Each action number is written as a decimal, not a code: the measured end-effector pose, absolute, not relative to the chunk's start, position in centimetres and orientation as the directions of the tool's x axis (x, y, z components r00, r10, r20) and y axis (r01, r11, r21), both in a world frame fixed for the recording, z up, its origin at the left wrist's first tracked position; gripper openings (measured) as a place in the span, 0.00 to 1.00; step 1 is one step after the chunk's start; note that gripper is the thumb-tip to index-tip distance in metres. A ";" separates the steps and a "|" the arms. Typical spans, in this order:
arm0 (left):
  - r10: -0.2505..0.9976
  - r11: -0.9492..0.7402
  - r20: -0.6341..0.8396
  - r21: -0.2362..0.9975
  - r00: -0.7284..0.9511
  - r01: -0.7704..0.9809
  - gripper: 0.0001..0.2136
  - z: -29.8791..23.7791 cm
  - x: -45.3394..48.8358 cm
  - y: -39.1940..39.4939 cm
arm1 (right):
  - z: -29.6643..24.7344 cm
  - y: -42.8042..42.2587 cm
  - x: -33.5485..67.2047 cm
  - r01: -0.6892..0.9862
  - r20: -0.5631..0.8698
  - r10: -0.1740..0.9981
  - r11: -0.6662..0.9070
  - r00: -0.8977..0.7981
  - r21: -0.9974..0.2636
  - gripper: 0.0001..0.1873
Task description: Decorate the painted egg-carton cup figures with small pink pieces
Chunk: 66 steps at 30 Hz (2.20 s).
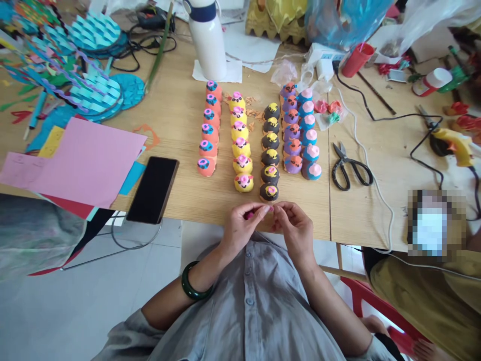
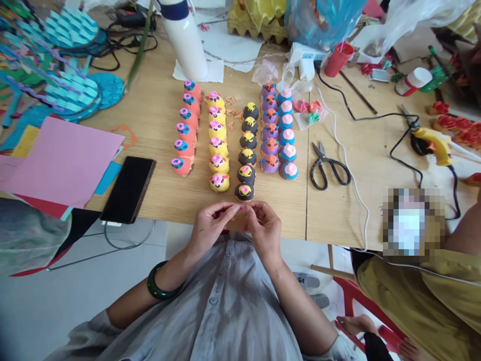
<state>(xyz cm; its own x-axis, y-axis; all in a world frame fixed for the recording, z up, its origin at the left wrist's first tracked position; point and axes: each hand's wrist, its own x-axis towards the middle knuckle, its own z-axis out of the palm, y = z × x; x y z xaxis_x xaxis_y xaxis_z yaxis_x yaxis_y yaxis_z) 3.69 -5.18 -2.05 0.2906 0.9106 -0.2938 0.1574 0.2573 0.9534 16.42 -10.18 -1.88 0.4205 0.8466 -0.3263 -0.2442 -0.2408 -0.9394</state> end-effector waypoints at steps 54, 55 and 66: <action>0.948 0.032 -0.099 0.975 0.301 0.220 0.14 -2.7 2.5 -5.2 | -1.2 -9.5 17.2 -0.143 -0.326 0.869 -0.293 0.373 -0.945 0.19; 0.952 0.009 -0.079 0.973 0.296 0.232 0.13 -2.8 2.3 -5.1 | -1.0 -9.1 17.7 -0.104 -0.295 0.873 -0.277 0.387 -0.955 0.19; 0.930 -0.305 0.203 0.892 0.306 0.333 0.11 -4.7 1.1 -3.5 | 0.6 -2.0 23.0 0.374 -0.036 0.946 -0.162 0.322 -0.913 0.13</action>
<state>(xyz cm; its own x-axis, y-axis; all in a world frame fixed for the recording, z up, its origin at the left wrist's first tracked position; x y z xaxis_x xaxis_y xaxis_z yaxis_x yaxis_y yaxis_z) 1.12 -3.48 -4.74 0.3059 0.9301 0.2034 0.3327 -0.3046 0.8925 22.95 -2.04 0.57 0.3215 0.9462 -0.0363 0.3739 -0.1620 -0.9132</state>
